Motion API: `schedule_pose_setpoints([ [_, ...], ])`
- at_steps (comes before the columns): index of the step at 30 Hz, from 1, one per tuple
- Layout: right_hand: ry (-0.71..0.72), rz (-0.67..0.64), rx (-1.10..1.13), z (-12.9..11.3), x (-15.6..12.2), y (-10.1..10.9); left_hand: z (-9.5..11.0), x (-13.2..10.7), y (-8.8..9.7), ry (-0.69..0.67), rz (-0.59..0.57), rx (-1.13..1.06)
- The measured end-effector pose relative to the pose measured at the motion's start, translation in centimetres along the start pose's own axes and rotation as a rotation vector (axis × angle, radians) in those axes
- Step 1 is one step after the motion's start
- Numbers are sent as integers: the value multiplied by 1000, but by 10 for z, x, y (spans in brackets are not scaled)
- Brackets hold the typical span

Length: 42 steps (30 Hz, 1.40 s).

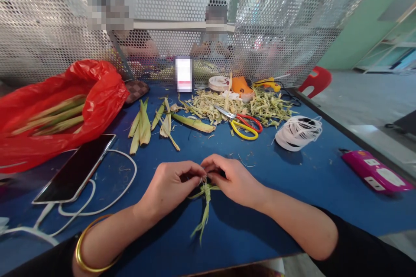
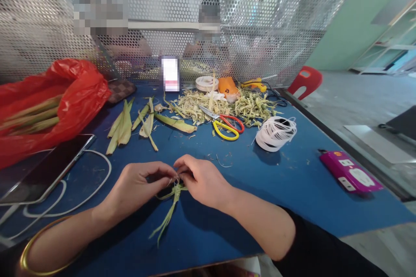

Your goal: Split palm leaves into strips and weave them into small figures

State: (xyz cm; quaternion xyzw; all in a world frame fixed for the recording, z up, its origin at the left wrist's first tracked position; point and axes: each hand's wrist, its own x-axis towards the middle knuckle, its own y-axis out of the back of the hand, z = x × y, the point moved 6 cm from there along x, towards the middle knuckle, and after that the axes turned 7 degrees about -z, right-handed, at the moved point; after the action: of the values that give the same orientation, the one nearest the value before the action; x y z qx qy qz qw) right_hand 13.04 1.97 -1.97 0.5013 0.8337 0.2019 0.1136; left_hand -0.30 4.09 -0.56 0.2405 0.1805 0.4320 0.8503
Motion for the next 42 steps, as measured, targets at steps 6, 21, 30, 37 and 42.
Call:
schedule_pose_setpoints([
  [6, -16, 47, -54, -5, -2, 1, 14, -7, 3, -313, 175, 294],
  [21, -66, 85, 162, -1, 1, 0, 15, -4, 2, -365, 145, 358],
  [30, -19, 154, -59, -5, -1, 8, 13, -5, 1, -372, 115, 325],
  [37, 20, 122, -134, -8, -3, 15, 10, -1, 2, -341, -14, 323],
  [42, -2, 39, -305, -10, -8, 19, 10, 1, 8, -272, 30, 373],
])
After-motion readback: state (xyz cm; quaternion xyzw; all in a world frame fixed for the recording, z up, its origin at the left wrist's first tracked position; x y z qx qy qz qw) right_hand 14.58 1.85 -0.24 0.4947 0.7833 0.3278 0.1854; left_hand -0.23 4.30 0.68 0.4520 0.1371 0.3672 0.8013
